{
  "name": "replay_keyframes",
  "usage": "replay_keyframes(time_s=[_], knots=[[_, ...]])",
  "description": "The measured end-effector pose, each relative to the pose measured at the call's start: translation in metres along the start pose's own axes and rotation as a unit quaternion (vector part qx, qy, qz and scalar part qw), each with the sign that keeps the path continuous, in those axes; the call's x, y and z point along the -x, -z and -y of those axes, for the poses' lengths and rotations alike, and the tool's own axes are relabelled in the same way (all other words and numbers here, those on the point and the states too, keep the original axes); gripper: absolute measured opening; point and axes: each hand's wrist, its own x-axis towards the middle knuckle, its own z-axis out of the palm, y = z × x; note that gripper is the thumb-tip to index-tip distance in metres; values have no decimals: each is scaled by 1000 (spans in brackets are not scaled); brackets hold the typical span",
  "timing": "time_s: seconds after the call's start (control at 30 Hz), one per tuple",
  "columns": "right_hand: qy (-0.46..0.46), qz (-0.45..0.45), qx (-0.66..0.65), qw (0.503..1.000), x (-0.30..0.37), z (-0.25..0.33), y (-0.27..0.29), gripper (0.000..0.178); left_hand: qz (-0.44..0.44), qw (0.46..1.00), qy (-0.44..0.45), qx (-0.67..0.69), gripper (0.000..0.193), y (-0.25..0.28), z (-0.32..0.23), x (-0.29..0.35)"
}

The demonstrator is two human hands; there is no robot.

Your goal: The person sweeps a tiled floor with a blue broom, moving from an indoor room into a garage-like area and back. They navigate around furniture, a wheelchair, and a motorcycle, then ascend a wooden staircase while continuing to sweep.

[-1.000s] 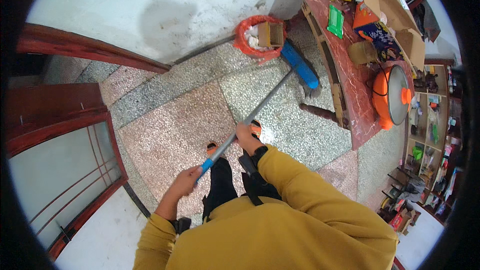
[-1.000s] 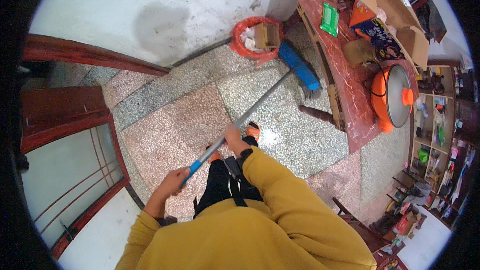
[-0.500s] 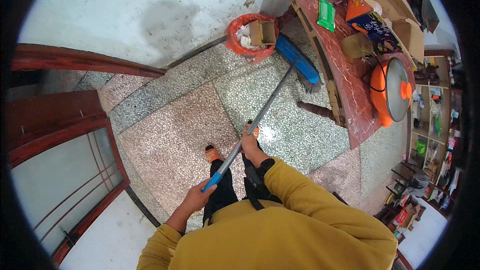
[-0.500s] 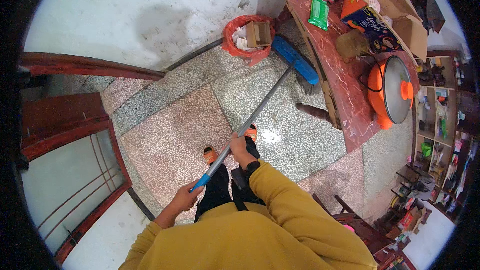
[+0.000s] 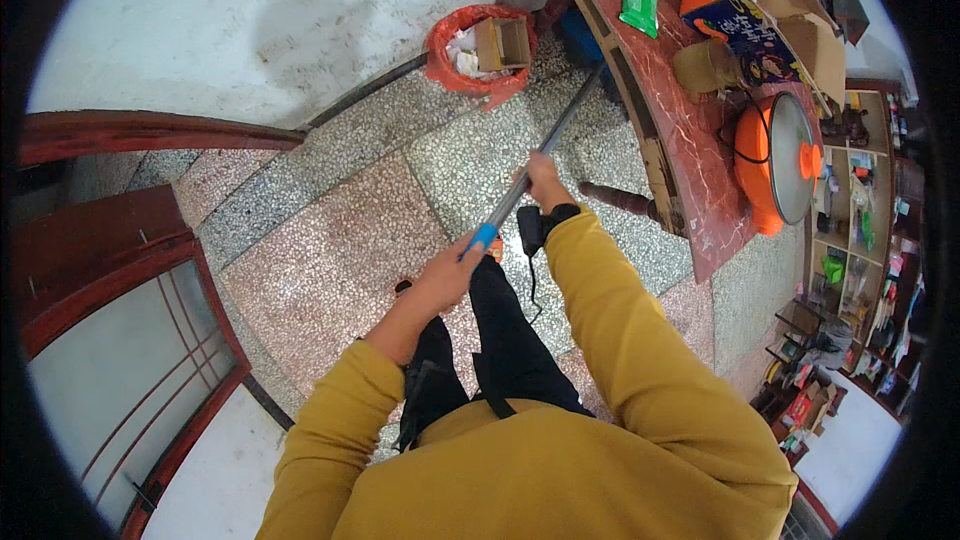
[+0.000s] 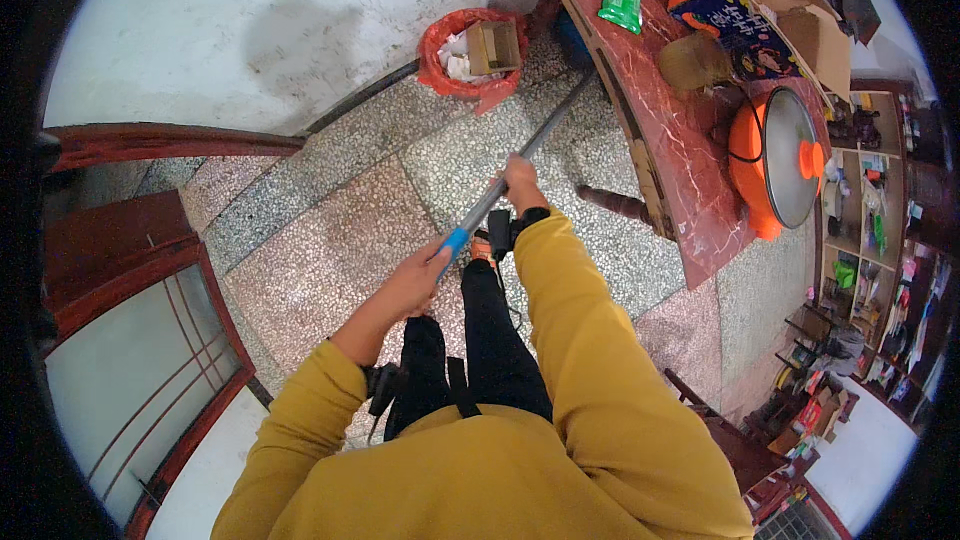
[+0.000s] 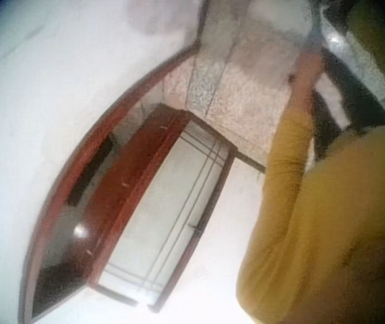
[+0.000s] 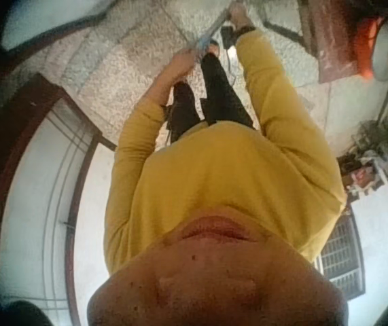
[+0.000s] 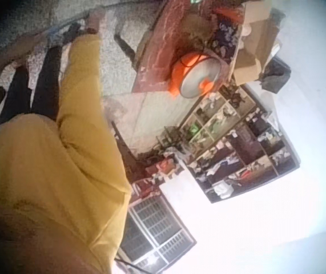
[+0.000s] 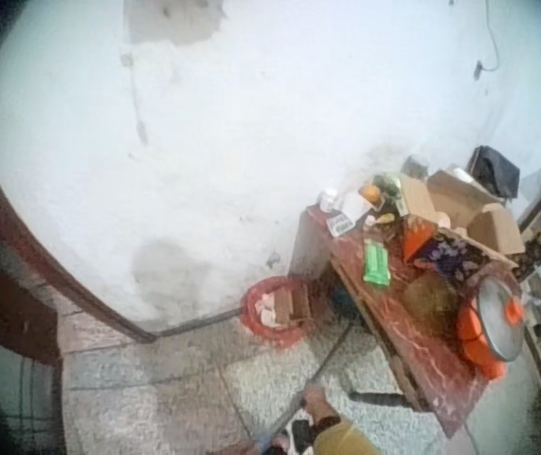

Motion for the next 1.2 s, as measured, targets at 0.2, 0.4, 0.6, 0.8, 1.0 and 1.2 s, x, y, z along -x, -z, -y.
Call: replay_keyframes(time_s=[0.2, 0.4, 0.6, 0.8, 1.0, 1.2], knots=[[37, -14, -13, 999, 11, -32, 17, 32, 9, 998, -48, -46, 42, -9, 15, 20], [22, 61, -29, 997, 78, -125, -7, 37, 3, 998, 10, -56, 41, 23, 85, 92], [-236, 211, -104, 943, 160, -179, -47, 34, -33, 990, 86, -107, 38, 95, 120, 180], [-167, 245, -111, 948, 140, -156, -51, 34, -19, 968, 85, -237, 39, 123, 80, 146], [-108, 218, -124, 962, 42, -92, -12, 40, 8, 955, -42, -292, 41, 109, 29, 36], [-40, 101, -133, 985, -33, -28, 87, 36, 21, 972, -144, -187, 40, 2, -2, -37]])
